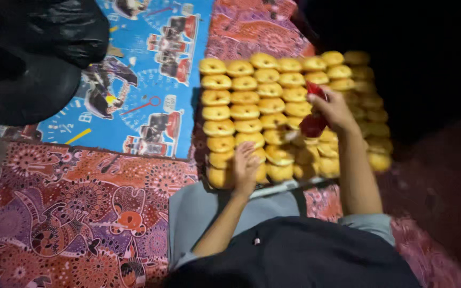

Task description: The person sits on the floor and uses a red piping bag to fill rows of small round buns with red filling. They then switch to a brown piping bag and continue filling the buns with brown filling.

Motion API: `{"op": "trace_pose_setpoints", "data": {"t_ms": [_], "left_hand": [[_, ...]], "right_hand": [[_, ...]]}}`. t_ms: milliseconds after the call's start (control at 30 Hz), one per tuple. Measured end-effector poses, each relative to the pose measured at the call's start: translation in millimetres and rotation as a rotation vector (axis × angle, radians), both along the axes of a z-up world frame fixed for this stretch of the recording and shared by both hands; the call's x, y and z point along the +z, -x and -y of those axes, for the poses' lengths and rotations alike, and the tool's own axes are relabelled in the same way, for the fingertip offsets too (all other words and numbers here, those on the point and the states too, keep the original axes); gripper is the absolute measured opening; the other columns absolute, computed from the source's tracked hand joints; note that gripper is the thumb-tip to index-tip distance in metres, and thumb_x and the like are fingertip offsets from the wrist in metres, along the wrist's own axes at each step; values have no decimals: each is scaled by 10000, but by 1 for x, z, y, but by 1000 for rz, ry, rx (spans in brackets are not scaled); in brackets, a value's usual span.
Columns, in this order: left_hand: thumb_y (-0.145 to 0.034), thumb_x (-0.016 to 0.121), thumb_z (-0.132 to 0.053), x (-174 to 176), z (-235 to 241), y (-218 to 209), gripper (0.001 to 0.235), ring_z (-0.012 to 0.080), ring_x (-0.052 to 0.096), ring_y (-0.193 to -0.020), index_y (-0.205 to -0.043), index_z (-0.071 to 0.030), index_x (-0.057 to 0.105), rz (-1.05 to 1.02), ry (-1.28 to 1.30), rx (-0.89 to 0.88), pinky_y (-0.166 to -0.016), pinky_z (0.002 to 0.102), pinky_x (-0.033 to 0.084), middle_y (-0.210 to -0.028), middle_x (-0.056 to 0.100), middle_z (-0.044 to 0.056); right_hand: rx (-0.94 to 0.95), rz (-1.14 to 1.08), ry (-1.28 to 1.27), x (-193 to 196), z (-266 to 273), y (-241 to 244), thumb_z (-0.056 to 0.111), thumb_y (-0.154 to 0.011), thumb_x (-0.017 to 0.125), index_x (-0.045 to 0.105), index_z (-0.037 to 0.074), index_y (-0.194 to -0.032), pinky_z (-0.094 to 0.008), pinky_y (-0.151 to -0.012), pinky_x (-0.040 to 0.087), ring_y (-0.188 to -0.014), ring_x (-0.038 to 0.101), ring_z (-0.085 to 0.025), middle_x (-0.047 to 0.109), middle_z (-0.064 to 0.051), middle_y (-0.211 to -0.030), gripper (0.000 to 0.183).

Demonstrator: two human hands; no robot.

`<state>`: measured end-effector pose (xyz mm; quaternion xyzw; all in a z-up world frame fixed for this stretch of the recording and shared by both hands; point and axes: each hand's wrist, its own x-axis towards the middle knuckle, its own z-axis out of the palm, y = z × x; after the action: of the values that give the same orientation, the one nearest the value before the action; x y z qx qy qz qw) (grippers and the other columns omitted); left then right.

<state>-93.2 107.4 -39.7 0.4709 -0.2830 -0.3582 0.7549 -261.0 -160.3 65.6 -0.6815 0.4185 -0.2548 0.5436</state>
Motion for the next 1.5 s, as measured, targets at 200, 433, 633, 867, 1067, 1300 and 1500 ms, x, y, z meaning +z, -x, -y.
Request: {"op": "trace_pose_setpoints", "data": {"t_ms": [200, 433, 633, 867, 1067, 1300, 1500], "left_hand": [[-832, 857, -350, -3, 3, 110, 853, 206, 662, -1125, -1460, -18, 386, 165, -117, -699, -936, 335, 556, -1286, 633, 153], [-934, 693, -268, -41, -58, 170, 278, 123, 576, -445, -1026, -6, 676, 202, -562, -895, -395, 294, 454, -649, 651, 62], [-919, 732, -240, -98, -93, 198, 243, 148, 663, -563, -1021, -33, 660, 117, -593, -776, -470, 308, 544, -786, 706, 80], [-987, 618, -270, -152, -111, 43, 312, 218, 647, -831, -1257, -129, 550, -408, -406, 119, -668, 335, 547, -1019, 616, 54], [-994, 580, -112, -156, -81, 3, 168, 259, 705, -993, -1072, 7, 488, -484, -111, 263, -880, 353, 616, -1046, 661, 129], [-930, 674, 73, -152, -65, 7, 202, 170, 619, -855, -1046, -1, 526, -512, -32, 360, -800, 317, 562, -998, 634, 94], [-875, 659, 119, -153, -57, 2, 218, 170, 607, -734, -938, -4, 491, -464, -94, 434, -677, 309, 529, -860, 615, 94]], "right_hand": [[-134, 730, -569, -52, -155, 75, 253, -1020, 683, 529, 106, -1219, -245, -457, 345, -526, 407, -89, 431, 18, -734, 291], [-386, 670, -595, -133, -235, 127, 212, -995, 641, 522, 117, -1224, -264, -515, 414, -593, 511, -132, 513, -29, -773, 275], [-512, 795, -706, -187, -274, 165, 189, -974, 659, 535, 153, -1153, -261, -473, 398, -534, 480, -107, 512, 1, -755, 221], [-234, 1518, -889, -194, -315, 195, 197, -1126, 481, 619, 54, -1204, -179, -444, 347, -495, 386, -41, 524, -36, -853, 215], [-196, 1516, -876, -168, -322, 183, 195, -1137, 469, 618, 51, -1232, -181, -431, 326, -495, 373, -40, 504, -37, -854, 229], [-238, 1451, -834, -155, -328, 166, 186, -1135, 497, 606, 59, -1221, -175, -414, 300, -477, 350, -29, 502, -29, -855, 188], [-190, 1420, -853, -162, -335, 134, 171, -1114, 502, 575, 88, -1252, -183, -412, 283, -460, 338, -29, 503, -29, -847, 177]]}}
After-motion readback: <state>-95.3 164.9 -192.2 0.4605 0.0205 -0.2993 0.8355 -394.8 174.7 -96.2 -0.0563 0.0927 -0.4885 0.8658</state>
